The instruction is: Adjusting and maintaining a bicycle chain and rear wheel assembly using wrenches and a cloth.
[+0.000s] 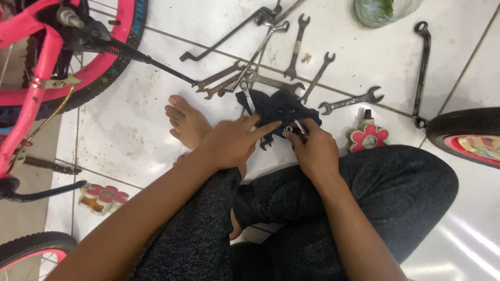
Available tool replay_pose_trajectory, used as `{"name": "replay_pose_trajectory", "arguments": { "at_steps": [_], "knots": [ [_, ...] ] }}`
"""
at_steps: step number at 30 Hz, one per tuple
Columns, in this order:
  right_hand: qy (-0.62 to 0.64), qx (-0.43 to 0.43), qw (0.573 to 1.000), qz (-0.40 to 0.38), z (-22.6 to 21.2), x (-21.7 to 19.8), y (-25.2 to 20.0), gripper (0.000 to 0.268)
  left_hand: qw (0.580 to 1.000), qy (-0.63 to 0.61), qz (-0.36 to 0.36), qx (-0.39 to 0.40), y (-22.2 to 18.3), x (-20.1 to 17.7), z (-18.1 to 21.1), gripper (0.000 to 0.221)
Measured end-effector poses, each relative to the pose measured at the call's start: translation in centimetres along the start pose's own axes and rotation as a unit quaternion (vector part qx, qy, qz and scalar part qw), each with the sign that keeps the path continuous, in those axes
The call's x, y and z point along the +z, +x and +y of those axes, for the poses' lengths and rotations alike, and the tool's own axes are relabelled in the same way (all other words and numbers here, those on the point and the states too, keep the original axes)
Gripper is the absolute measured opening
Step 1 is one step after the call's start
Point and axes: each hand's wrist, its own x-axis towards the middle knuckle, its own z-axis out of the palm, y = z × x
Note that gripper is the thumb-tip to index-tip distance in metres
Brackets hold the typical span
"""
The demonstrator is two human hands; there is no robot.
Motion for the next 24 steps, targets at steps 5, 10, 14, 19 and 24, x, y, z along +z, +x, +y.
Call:
{"name": "replay_pose_trajectory", "arguments": {
  "at_steps": [5,10,14,19,24],
  "knots": [
    [0.044,-0.029,0.998,0.028,-0.8,-0.7,-1.3,0.032,0.979,0.199,-0.043,0.022,2.5,2.4,-2.3,0.067],
    [0.042,-0.030,0.998,0.045,-1.4,-0.6,-1.1,0.034,0.971,0.234,-0.045,0.023,2.1,2.2,-2.7,0.063],
    [-0.015,-0.062,0.997,0.036,-0.4,0.4,-0.1,0.037,0.981,0.190,-0.009,0.029,2.3,2.7,-2.7,0.054],
    [-0.012,-0.089,0.995,0.040,-0.1,0.6,-0.3,0.041,0.987,0.149,0.065,0.012,2.7,2.6,-2.0,0.042],
    [0.013,-0.102,0.991,0.088,-0.4,-0.1,-1.0,0.038,0.980,-0.028,0.160,-0.118,5.5,3.3,-1.9,0.027]
  ]
}}
